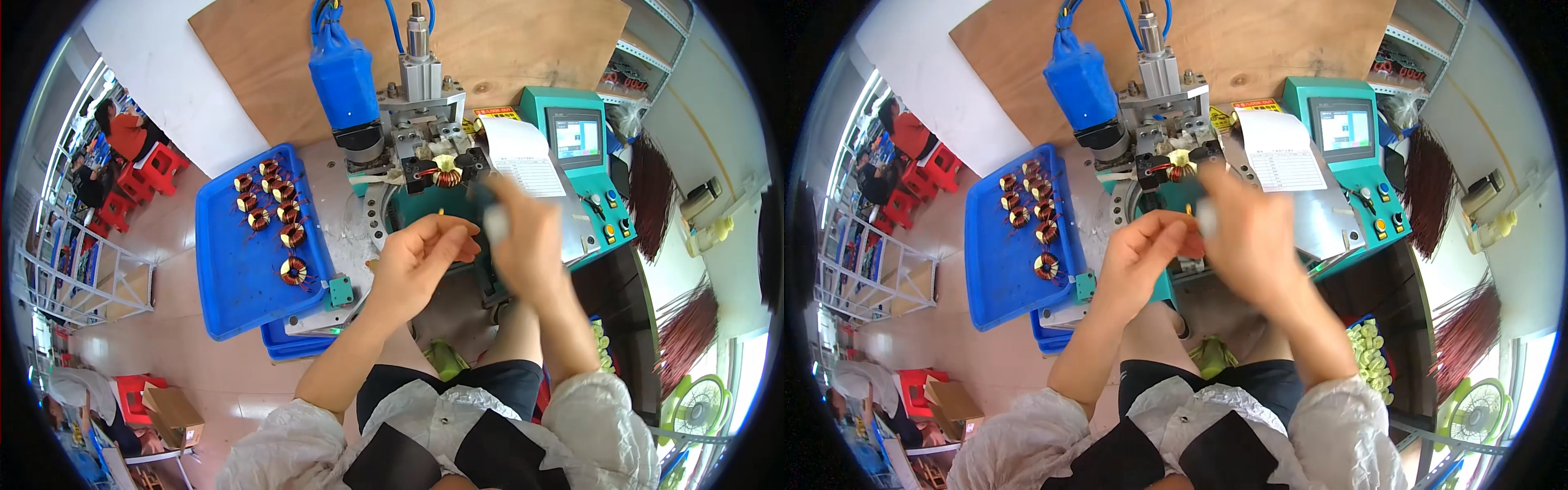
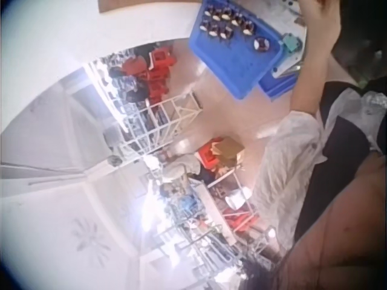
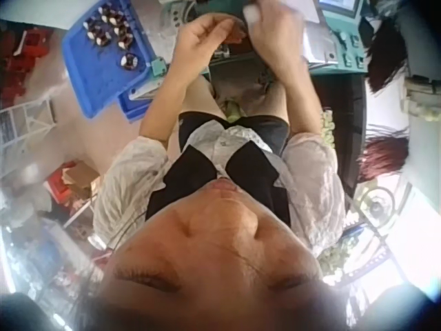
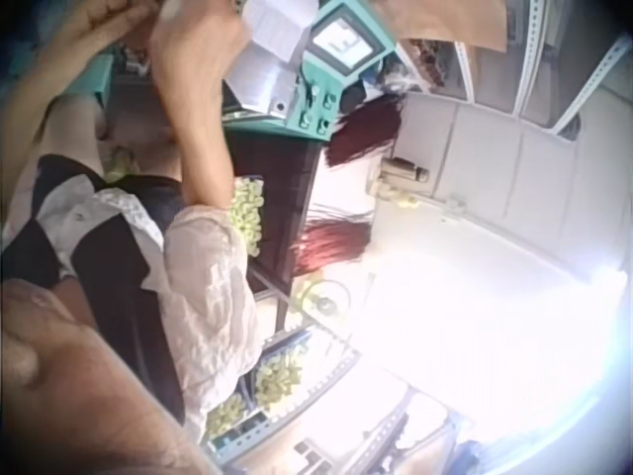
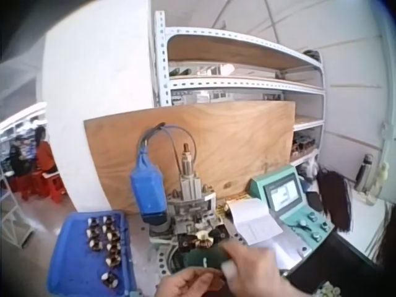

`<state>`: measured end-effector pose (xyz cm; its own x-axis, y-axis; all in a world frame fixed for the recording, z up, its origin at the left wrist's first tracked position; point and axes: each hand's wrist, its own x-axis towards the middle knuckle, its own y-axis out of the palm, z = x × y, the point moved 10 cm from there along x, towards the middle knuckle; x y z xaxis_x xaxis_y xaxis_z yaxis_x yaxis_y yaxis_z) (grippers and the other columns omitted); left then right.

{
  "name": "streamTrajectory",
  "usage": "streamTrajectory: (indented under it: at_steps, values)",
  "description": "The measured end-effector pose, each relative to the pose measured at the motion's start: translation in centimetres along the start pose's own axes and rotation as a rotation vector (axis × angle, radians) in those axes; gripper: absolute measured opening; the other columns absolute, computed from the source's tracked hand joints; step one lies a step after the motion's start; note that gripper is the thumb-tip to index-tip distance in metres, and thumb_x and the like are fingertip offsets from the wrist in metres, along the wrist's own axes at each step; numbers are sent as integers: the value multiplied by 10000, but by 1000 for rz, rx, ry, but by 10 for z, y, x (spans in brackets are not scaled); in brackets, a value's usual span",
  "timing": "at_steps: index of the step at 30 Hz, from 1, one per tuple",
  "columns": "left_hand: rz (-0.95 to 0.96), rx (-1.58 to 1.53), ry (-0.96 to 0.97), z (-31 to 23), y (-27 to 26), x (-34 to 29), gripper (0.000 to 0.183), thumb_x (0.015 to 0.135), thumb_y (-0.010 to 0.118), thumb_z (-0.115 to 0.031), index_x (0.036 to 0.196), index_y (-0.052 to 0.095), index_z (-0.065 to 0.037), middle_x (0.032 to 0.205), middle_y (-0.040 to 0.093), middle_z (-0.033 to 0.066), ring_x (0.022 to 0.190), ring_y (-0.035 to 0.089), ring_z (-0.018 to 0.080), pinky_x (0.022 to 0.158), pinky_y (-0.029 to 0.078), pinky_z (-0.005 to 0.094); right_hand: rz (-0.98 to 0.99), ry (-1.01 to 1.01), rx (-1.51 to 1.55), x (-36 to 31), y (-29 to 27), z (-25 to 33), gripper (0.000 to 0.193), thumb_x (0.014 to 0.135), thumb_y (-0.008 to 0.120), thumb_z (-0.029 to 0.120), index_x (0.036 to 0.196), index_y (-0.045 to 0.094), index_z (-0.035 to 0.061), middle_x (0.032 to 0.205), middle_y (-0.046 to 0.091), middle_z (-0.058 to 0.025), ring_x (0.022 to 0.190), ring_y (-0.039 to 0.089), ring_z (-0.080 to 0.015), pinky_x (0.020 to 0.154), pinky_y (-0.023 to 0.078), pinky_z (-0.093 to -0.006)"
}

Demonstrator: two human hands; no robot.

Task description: Placing copper wire coils onto a specialized winding machine and processing electronic components.

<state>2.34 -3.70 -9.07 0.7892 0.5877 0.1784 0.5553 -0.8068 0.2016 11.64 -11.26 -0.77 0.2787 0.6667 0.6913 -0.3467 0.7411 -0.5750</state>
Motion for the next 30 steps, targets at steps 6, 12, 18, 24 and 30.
streamTrajectory:
  at_steps: [6, 12, 18, 24, 30]
  values:
    - [-136, 280, 103, 6, -5, 6, 210, 967, 631, -94, 1125, 657, 41, 967, 720, 76, 872, 676, 114, 806, 540, 269, 131, 35, -315, 105, 23, -44, 226, 820, 574, 113, 977, 719, 41, 836, 695, -214, 806, 676, -379, 719, 517, -481]
    - [-364, 915, 416, 4, -22, 11, 265, 983, 606, -90, 1209, 609, 49, 1040, 707, 94, 947, 669, 131, 854, 528, 259, -209, 87, -34, -1, -24, -12, 285, 750, 633, -31, 1023, 688, 32, 1028, 685, -196, 944, 671, -349, 804, 533, -442]
    - [25, -60, -126, 41, -7, 23, 247, 1011, 572, -136, 1177, 620, 40, 917, 675, 66, 869, 645, 137, 826, 525, 292, 267, 183, 366, -108, 60, -8, 326, 773, 650, 11, 1098, 631, 8, 885, 666, -206, 847, 693, -349, 733, 550, -405]
    - [22, -30, 0, 5, -1, 6, 256, 1025, 567, -151, 1186, 625, 39, 1045, 680, 75, 966, 653, 132, 873, 528, 276, -61, 156, -90, 46, -13, -23, 229, 873, 554, 110, 1045, 667, 10, 833, 683, -239, 783, 672, -421, 714, 520, -499]
    - [-110, 254, 42, 16, -12, 9, 242, 1001, 588, -115, 1168, 641, 53, 1111, 696, 128, 1015, 661, 158, 903, 524, 295, 225, 18, -400, 116, 32, -33, 144, 803, 599, 87, 882, 705, 30, 775, 690, -181, 790, 676, -364, 717, 538, -453]
